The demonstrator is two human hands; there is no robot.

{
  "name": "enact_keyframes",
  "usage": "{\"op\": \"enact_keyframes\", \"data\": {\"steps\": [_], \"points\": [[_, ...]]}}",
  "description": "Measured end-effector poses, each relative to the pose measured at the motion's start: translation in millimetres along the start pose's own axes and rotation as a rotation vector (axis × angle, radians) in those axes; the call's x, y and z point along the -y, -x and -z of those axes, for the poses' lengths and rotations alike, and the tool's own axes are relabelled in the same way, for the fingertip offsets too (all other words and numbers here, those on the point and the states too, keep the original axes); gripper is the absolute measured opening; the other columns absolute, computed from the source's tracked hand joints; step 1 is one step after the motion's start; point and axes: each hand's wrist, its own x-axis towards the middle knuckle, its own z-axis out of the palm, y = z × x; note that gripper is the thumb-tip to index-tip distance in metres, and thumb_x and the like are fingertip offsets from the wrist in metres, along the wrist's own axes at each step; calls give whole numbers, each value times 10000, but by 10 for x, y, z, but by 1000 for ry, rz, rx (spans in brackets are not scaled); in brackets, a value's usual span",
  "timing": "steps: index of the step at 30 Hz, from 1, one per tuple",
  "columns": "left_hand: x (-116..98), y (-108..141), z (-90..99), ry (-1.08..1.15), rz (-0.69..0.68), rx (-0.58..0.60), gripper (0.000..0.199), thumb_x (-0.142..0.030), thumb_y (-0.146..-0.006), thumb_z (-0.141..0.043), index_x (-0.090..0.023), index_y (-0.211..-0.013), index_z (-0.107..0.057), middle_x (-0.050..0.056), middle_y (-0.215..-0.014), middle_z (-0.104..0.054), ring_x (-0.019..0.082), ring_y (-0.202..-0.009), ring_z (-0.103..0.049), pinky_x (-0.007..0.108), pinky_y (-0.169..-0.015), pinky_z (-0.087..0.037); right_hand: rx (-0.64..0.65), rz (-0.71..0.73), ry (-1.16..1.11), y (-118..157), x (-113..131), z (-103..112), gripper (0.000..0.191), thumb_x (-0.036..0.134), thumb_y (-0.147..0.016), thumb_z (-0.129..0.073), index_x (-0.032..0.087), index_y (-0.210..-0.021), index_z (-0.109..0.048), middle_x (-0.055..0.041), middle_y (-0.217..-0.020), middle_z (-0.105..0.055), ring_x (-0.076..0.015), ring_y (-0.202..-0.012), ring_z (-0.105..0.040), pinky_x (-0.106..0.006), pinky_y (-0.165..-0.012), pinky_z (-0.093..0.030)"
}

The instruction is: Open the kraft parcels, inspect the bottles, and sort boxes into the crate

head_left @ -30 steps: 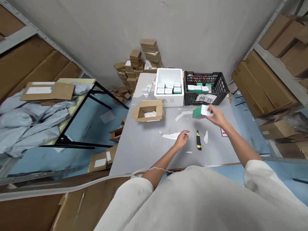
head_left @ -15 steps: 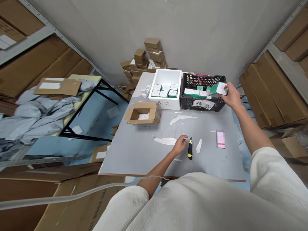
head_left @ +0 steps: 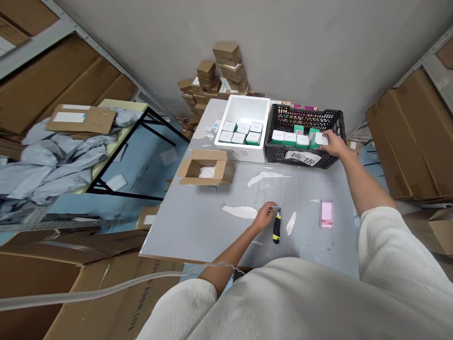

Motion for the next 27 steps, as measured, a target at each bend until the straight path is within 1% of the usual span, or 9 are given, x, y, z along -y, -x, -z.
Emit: {"op": "enact_keyframes", "data": {"steps": [4, 8, 11, 15, 18, 21, 24, 27], "points": [[45, -34, -25, -1, 13, 16, 275, -324, -1037, -542, -252, -1244, -709, 87, -1368, -710, 222, -1135, -729, 404, -1013, -612, 96, -8, 3, -122, -45, -121, 655, 529, -816, -827, 223, -1348, -598, -103, -1071, -718, -285, -916, -620, -382, -836, -513], [77, -85, -6, -12, 17, 28, 285, -361, -1046, -537, -253, -1247, -706, 93, -1369, -709, 232, -1131, -728, 402, -977, -615, 148, 6, 23, -256, -86, -97, 641, 512, -812, -840, 251, -1344, -595, -95, -1074, -717, -303, -925, -643, -387, -845, -524], [91, -108, -2, -19, 27, 27, 277, -352, -1041, -537, -252, -1238, -704, 96, -1365, -712, 233, -1099, -734, 400, -949, -618, 185, 4, 33, -395, -171, -86, 658, 496, -803, -855, 253, -1356, -595, -81, -1062, -717, -297, -927, -643, -390, -862, -528], [97, -103, -35, -20, 37, 48, 272, -311, -1030, -527, -251, -1230, -703, 90, -1358, -713, 229, -1119, -730, 401, -981, -613, 209, 28, 50, -524, -208, -200, 692, 490, -810, -853, 226, -1389, -581, -95, -1086, -721, -291, -956, -647, -399, -894, -533], [85, -105, -64, -20, 22, 63, 274, -289, -1020, -529, -246, -1227, -704, 93, -1359, -712, 241, -1197, -712, 408, -1021, -603, 215, 51, 73, -474, -121, -298, 701, 465, -818, -849, 214, -1406, -562, -126, -1176, -714, -307, -1013, -663, -419, -922, -540], [62, -127, -74, -24, 15, 78, 286, -280, -1020, -520, -240, -1235, -705, 97, -1354, -711, 237, -1168, -718, 404, -1006, -608, 185, 87, 80, -302, -3, -320, 709, 458, -823, -844, 231, -1420, -537, -147, -1341, -658, -328, -1076, -676, -438, -929, -557], [41, -164, -72, -22, 3, 88, 302, -270, -1020, -506, -240, -1244, -706, 97, -1342, -711, 228, -1126, -725, 389, -968, -615, 112, 94, 67, -125, 46, -233, 726, 469, -845, -822, 244, -1452, -493, -148, -1412, -606, -341, -1119, -672, -450, -922, -573], [25, -213, -66, -15, -24, 85, 299, -268, -1015, -513, -245, -1241, -707, 93, -1336, -710, 228, -1141, -723, 380, -960, -616, 41, 89, 79, -54, -19, -52, 736, 460, -871, -789, 248, -1486, -445, -147, -1409, -595, -354, -1148, -656, -471, -931, -573]]}}
